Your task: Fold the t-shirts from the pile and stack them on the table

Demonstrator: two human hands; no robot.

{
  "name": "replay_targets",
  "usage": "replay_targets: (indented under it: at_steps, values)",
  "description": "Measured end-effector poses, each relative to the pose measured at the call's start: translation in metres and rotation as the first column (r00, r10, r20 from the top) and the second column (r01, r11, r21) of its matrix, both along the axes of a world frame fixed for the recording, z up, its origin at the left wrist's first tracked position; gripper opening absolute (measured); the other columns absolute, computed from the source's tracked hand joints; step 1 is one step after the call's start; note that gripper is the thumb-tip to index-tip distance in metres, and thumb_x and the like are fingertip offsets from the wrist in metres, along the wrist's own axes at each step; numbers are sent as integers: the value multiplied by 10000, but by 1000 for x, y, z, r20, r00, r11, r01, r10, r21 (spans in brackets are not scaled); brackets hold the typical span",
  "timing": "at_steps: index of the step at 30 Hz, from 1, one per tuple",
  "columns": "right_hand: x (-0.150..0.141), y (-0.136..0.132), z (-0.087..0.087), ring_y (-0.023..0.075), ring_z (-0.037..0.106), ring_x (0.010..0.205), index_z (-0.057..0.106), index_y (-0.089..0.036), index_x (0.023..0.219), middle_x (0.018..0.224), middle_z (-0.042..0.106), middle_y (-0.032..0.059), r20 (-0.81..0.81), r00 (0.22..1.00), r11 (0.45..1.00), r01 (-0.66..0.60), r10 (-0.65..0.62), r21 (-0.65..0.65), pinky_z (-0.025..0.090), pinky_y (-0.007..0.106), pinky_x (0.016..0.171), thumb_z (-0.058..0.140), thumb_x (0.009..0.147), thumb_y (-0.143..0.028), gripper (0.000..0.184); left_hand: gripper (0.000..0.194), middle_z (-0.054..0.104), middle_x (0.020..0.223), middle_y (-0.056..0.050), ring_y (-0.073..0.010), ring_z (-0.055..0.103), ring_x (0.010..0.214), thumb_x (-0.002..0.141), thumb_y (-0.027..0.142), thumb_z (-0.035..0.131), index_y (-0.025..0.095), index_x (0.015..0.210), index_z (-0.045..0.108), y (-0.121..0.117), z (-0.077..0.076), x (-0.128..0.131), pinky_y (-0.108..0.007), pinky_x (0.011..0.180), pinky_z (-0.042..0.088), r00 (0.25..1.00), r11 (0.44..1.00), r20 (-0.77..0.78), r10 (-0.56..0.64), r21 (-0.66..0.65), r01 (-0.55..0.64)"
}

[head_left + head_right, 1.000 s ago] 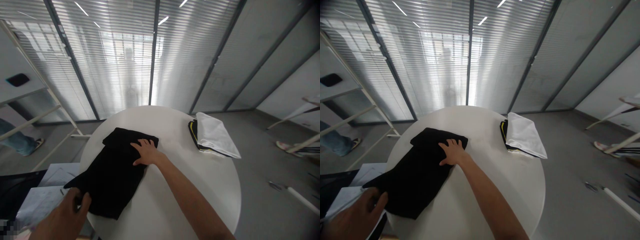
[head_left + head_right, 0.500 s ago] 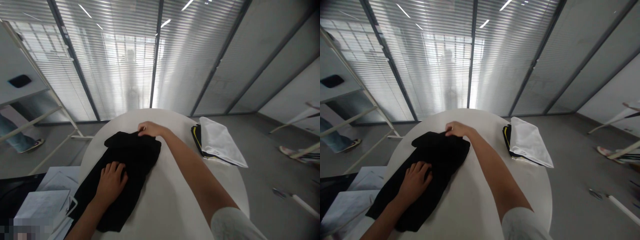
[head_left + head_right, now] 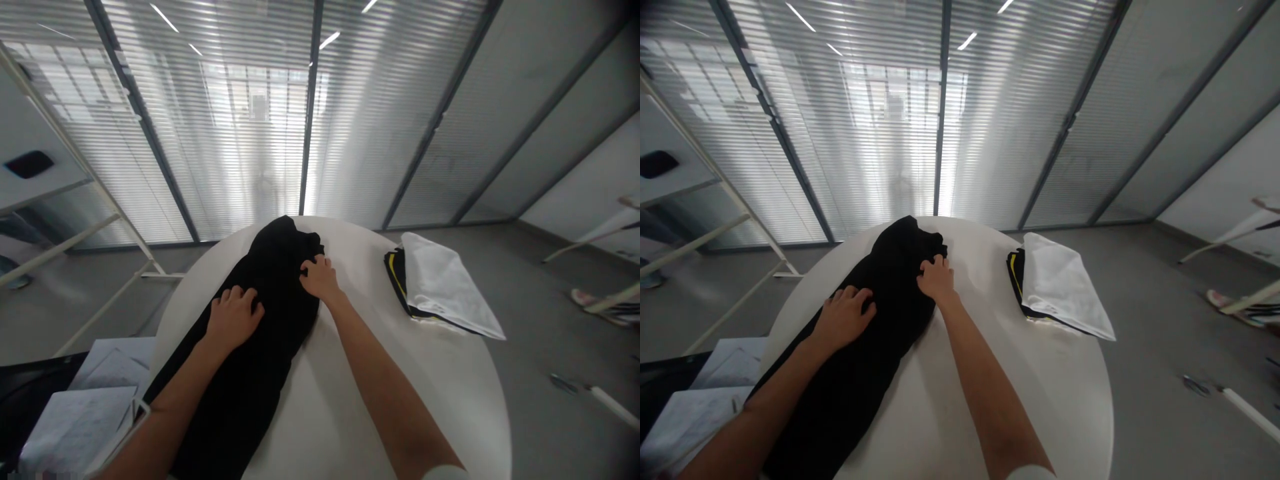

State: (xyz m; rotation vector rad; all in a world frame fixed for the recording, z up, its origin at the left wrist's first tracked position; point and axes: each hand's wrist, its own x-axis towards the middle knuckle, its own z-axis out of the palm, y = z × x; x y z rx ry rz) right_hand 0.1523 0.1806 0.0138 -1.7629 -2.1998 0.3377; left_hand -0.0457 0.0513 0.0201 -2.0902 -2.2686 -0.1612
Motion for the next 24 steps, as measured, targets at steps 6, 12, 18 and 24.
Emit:
replay_targets:
  at_steps: [6,12,18,24]
  values:
    - [7,10,-24,344,362,1338,415,-177,1438,1515,236,190,-46,999,1000,-5,5,13,362,449,1056,563,838,-274,626,504,508,1280,-164,-372,491,1150,912,512,423,275,1336,555,41,-31,-17,-514,896,420,980,977,18,198,76,-199]
    - [23,20,-24,337,325,1387,271,-180,1518,1562,213,174,-197,953,965,250,-231,78,321,470,1089,480,870,-247,684,524,559,1109,-194,-348,552,1018,944,501,360,258,1371,543,44,-38,-30,-427,824,434,976,976,-65,209,75,-204]
    - [20,13,-12,259,525,1198,619,-227,1235,1272,586,118,-157,976,987,158,-153,22,401,383,1012,425,907,-255,382,537,578,1130,-235,-420,553,1058,914,494,356,224,1304,607,39,-25,-63,-465,810,430,908,914,-123,401,-9,-405]
    - [-4,2,-15,218,609,1088,685,-275,1109,1170,684,30,-163,954,957,-270,251,-106,443,340,932,449,913,-264,306,506,575,1202,-223,-457,486,1167,844,473,433,161,1154,684,46,-4,-85,-562,891,397,866,872,-109,488,8,-490]
